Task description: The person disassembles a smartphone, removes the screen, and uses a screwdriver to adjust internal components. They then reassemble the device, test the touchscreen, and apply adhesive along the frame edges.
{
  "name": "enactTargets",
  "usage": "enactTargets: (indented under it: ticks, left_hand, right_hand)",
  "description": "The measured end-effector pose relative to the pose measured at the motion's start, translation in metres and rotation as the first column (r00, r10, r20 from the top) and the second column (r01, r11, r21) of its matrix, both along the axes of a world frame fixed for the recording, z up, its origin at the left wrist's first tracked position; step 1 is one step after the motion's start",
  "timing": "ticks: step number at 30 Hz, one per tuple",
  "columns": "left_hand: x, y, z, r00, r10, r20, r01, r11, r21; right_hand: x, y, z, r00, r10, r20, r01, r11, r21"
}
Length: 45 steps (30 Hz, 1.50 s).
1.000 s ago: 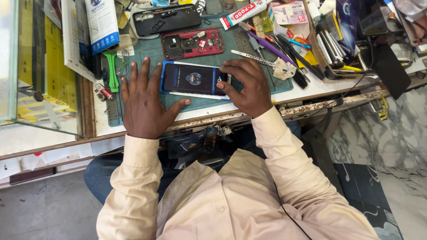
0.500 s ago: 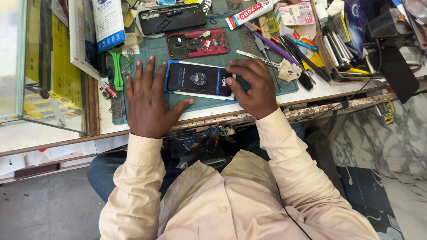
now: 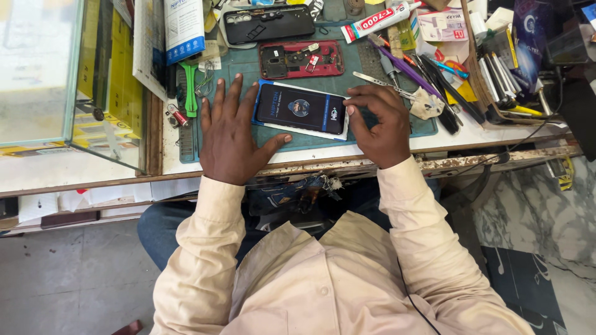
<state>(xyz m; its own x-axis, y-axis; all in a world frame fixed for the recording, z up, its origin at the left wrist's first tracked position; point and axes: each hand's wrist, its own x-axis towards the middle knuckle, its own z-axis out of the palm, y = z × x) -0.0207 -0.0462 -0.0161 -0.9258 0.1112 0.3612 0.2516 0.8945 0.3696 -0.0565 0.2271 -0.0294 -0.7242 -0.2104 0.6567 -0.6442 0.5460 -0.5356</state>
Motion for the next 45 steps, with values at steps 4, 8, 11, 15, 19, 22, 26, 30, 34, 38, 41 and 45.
enactTargets:
  ticks: [4,8,11,15,19,22,26,30,34,38,41,45]
  left_hand:
    - [-0.0003,0.0002,0.0,1.0,0.0,-0.001,0.0,1.0,-0.005]
    - [0.0002,0.0003,-0.0014,1.0,-0.005,-0.014,0.005,1.0,-0.006]
    - [-0.0001,-0.0001,-0.0022,1.0,-0.002,-0.018,0.002,1.0,-0.008]
    - [-0.0011,0.0002,-0.0025,1.0,0.006,-0.016,-0.006,1.0,-0.019]
    - [-0.0008,0.0007,-0.0027,1.0,0.0,-0.031,0.0,1.0,-0.018]
    - [-0.001,0.001,-0.0029,0.999,0.013,-0.039,-0.014,1.0,-0.021]
    - [-0.0014,0.0005,-0.0041,0.998,0.042,-0.037,-0.043,0.999,-0.011]
    - [-0.0011,0.0007,-0.0046,0.998,0.054,-0.037,-0.054,0.999,0.006]
    - [-0.0007,0.0005,-0.0045,0.997,0.067,-0.042,-0.066,0.998,0.01]
    - [-0.0007,0.0001,-0.0052,0.996,0.068,-0.055,-0.068,0.998,0.009]
    - [-0.001,-0.0002,-0.0057,0.996,0.071,-0.053,-0.071,0.997,0.009]
    - [-0.0012,0.0,-0.0052,0.996,0.07,-0.05,-0.07,0.997,0.012]
  right_hand:
    - [0.0001,-0.0008,-0.0001,1.0,0.002,0.007,-0.002,1.0,0.029]
    - [0.0001,-0.0006,-0.0008,1.0,-0.001,0.012,0.001,0.999,0.035]
    - [-0.0021,-0.0006,-0.0014,1.0,0.002,0.009,-0.003,0.999,0.038]
    - [-0.0044,-0.0005,-0.0015,1.0,0.002,0.016,-0.003,0.999,0.041]
    - [-0.0049,-0.0012,-0.001,1.0,0.004,0.013,-0.004,0.999,0.041]
    - [-0.0047,-0.0016,-0.0006,0.999,-0.003,0.036,0.0,0.998,0.063]
    - [-0.0069,-0.0032,-0.0018,1.0,0.002,0.025,-0.005,0.995,0.097]
    - [-0.0078,-0.0026,-0.0026,0.999,0.001,0.037,-0.006,0.992,0.127]
    - [-0.0081,-0.0016,-0.0023,0.999,0.004,0.047,-0.011,0.988,0.151]
    - [-0.0071,-0.0023,-0.0027,0.999,0.002,0.045,-0.009,0.986,0.165]
    - [-0.0066,-0.0026,-0.0029,0.998,-0.002,0.06,-0.008,0.986,0.165]
    - [-0.0069,-0.0023,-0.0021,0.998,-0.002,0.058,-0.008,0.985,0.174]
